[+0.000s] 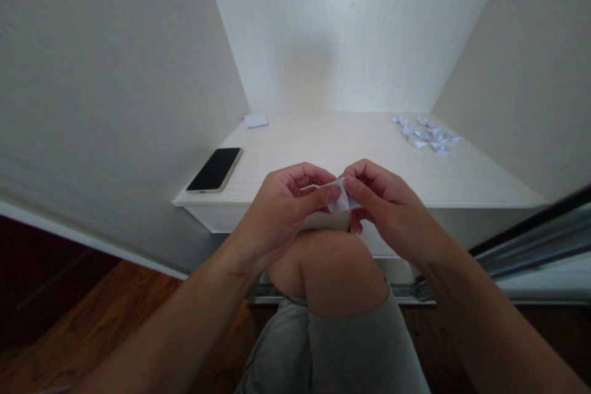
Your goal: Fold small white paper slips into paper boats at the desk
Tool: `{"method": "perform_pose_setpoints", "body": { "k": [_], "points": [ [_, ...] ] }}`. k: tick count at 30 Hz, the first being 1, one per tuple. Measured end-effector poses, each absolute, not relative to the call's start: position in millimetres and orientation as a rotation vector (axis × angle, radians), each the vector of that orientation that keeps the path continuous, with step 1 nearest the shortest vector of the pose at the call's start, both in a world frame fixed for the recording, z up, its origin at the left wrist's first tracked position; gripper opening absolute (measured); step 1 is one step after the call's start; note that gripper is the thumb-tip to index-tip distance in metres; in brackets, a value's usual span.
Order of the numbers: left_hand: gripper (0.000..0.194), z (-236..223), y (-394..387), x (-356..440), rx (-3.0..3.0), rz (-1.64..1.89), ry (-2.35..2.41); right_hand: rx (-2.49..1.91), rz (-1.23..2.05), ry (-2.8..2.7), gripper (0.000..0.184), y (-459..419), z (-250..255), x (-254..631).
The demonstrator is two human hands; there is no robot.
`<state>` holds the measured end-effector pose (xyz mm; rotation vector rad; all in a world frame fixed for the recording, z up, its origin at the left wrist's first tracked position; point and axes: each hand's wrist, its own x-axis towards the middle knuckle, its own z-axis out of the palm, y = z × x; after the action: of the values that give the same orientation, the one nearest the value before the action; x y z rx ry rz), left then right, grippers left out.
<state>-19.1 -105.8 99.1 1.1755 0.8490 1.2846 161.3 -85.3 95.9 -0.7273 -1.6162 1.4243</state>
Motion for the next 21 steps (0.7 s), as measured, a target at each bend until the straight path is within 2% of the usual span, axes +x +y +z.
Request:
{"method": "perform_pose_setpoints", "body": {
  "k": [8, 21],
  "points": [
    [0.019, 105, -108, -24, 1.26, 1.293, 0.85, -0.667, 1.381, -1.735, 0.024, -87, 103, 167],
    [0.017, 105, -110, -27, 1.112, 1.257, 0.8, -0.63, 1.556, -1.566, 0.025, -85, 98, 165]
  ]
}}
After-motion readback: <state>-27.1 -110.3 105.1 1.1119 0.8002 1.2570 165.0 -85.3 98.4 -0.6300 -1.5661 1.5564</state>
